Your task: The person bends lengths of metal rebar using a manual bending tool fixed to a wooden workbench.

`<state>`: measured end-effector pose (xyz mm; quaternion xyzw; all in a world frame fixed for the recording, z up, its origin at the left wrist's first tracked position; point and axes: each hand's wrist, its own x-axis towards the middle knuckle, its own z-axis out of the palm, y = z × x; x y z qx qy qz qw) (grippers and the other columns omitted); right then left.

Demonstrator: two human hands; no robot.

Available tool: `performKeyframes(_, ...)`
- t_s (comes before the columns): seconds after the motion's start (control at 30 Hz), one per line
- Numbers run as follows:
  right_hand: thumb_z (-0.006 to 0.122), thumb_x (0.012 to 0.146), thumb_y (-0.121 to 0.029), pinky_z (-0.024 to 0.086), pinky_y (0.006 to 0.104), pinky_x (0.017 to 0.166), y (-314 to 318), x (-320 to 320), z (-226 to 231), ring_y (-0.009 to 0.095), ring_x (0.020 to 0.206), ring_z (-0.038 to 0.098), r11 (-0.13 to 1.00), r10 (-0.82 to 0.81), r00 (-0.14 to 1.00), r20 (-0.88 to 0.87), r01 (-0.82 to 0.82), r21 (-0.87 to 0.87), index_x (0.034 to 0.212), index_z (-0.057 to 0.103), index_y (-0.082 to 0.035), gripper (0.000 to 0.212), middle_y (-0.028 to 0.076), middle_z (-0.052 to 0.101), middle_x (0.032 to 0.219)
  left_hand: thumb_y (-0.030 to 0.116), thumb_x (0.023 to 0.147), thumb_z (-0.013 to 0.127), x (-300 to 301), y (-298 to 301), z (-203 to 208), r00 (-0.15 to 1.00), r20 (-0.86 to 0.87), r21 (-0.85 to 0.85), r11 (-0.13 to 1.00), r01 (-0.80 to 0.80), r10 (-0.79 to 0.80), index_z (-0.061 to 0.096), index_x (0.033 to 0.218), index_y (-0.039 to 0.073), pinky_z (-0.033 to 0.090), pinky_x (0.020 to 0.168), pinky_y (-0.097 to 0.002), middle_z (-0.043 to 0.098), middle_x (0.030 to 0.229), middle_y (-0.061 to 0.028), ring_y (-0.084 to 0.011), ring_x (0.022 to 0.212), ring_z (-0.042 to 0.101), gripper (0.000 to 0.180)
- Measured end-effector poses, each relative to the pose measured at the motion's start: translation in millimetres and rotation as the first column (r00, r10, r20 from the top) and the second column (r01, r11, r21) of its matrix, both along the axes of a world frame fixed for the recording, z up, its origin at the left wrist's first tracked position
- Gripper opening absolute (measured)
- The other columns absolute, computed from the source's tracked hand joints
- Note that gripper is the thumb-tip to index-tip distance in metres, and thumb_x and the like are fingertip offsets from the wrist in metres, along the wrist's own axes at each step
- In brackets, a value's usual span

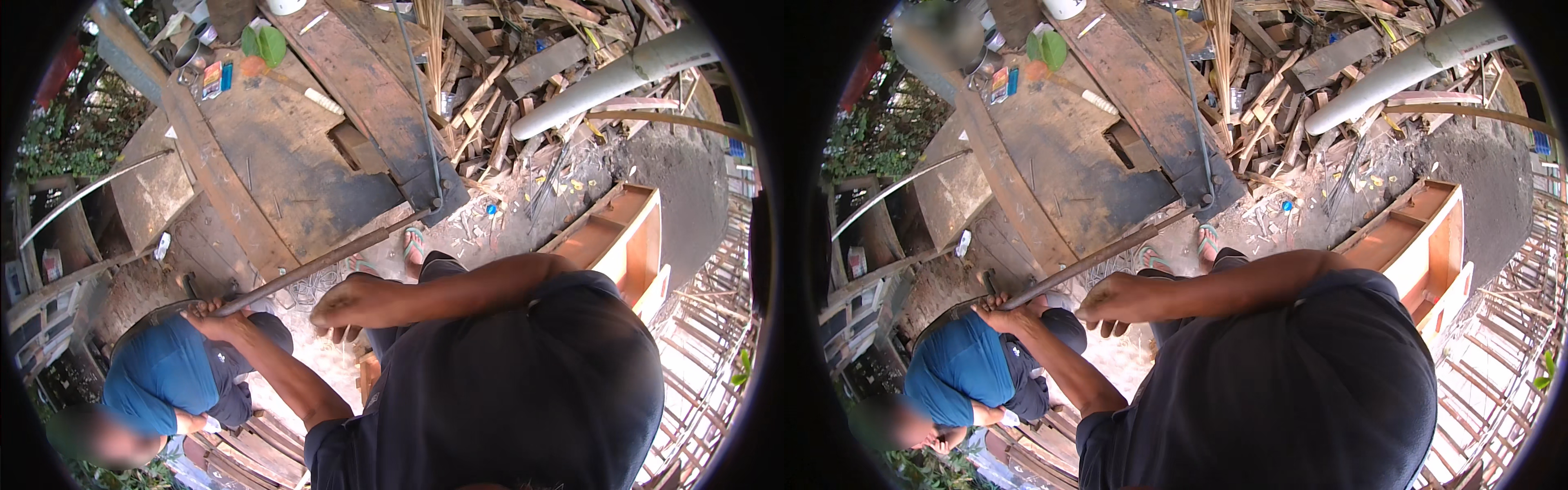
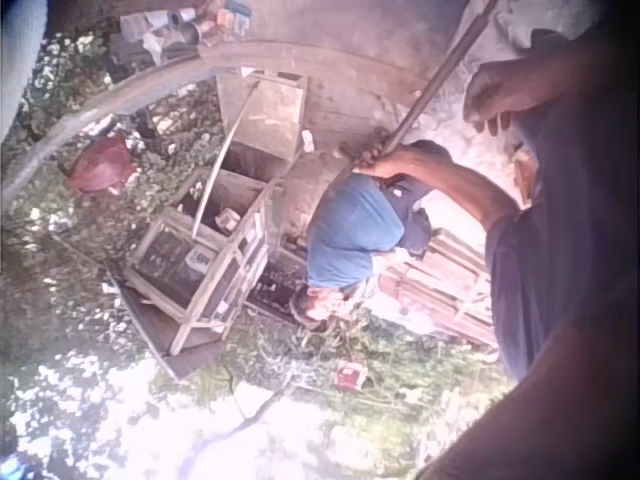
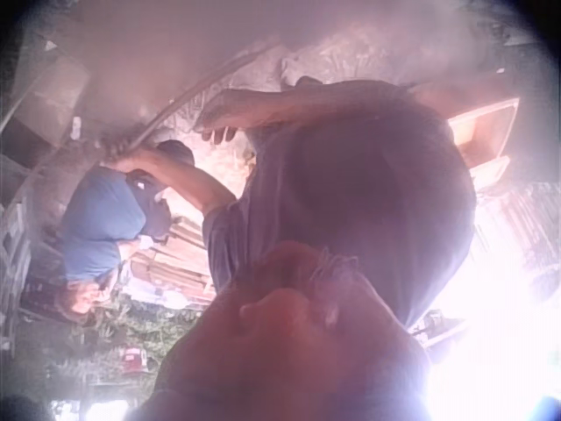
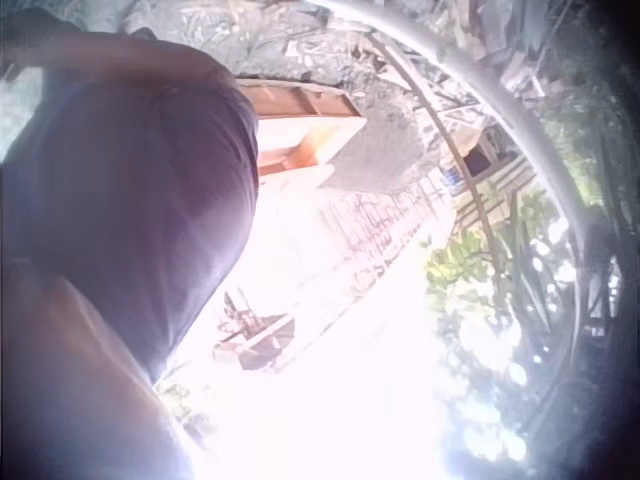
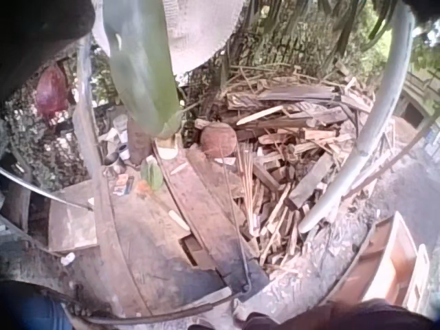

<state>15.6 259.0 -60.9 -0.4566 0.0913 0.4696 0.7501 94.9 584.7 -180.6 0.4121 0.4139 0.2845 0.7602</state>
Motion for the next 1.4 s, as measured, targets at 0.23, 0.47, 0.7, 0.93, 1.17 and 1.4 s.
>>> performKeyframes(0.23,0.047,0.099,-0.056,0.046,0.0327,0.074,-225.6,11.8,-96.1,0.019,0.092,0.058,0.106,-0.533,0.607,0.589,0.739,-0.666,0.112,0.065,-0.002,0.058,0.008,0.064,0.104,0.053,0.090,0.057,18.0,-26.9,17.4,0.964,-0.260,0.138,0.990,-0.014,0.050,0.046,0.074,0.016,0.036,0.046,-0.0339,0.036,0.061,0.0043,-0.0133,0.052,0.040,0.042)
performKeyframes(0.47,0.028,0.097,-0.069,0.038,0.0492,0.110,-209.9,9.4,-133.1,0.034,0.141,0.035,0.363,-0.925,0.374,-0.060,0.832,-0.419,0.156,0.019,-0.006,0.087,0.019,0.021,0.160,0.052,0.094,0.052,72.5,-27.2,-2.5,0.929,-0.369,0.216,0.974,0.062,0.023,0.059,0.077,0.014,0.043,0.064,-0.0404,0.048,0.073,0.0002,-0.0150,0.065,0.047,0.043)
performKeyframes(0.7,0.030,0.094,-0.073,0.032,0.0449,0.114,-208.8,6.1,-137.5,0.031,0.142,0.032,0.262,-0.959,0.284,0.003,0.888,-0.378,0.156,0.021,-0.007,0.091,0.019,0.022,0.160,0.038,0.100,0.047,211.4,-77.2,-21.8,0.939,-0.231,0.469,0.817,0.335,-0.253,0.059,0.128,-0.003,0.045,0.105,-0.0449,0.056,0.136,-0.0219,-0.0320,0.126,0.053,0.051)
performKeyframes(0.93,0.029,0.094,-0.073,0.029,0.0482,0.114,-206.8,4.4,-140.6,0.032,0.143,0.029,0.110,-0.991,0.131,0.036,0.932,-0.344,0.156,0.023,-0.008,0.089,0.018,0.026,0.159,0.033,0.097,0.056,304.7,-171.1,-24.7,0.928,-0.246,0.579,0.726,0.371,-0.278,0.060,0.125,-0.005,0.045,0.101,-0.0409,0.059,0.128,-0.0196,-0.0297,0.115,0.057,0.047)
performKeyframes(1.17,0.027,0.095,-0.072,0.030,0.0487,0.110,-205.6,5.7,-141.2,0.031,0.140,0.034,0.048,-0.999,0.038,-0.033,0.922,-0.384,0.153,0.029,-0.009,0.085,0.011,0.034,0.156,0.018,0.092,0.063,335.9,-246.2,-29.6,0.911,0.081,0.528,0.793,0.305,-0.404,0.064,0.113,-0.006,0.051,0.088,-0.0361,0.066,0.110,-0.0159,-0.0237,0.096,0.061,0.032)
performKeyframes(1.4,0.039,0.097,-0.064,0.043,0.0413,0.099,-210.3,9.1,-137.8,0.026,0.117,0.053,0.096,-0.995,0.094,-0.025,0.908,-0.408,0.138,0.052,-0.005,0.073,0.010,0.057,0.133,0.022,0.095,0.061,341.8,-182.0,-55.3,0.917,-0.027,0.654,0.687,0.317,-0.398,0.062,0.111,-0.006,0.052,0.078,-0.0360,0.065,0.100,-0.0154,-0.0238,0.088,0.061,0.032)
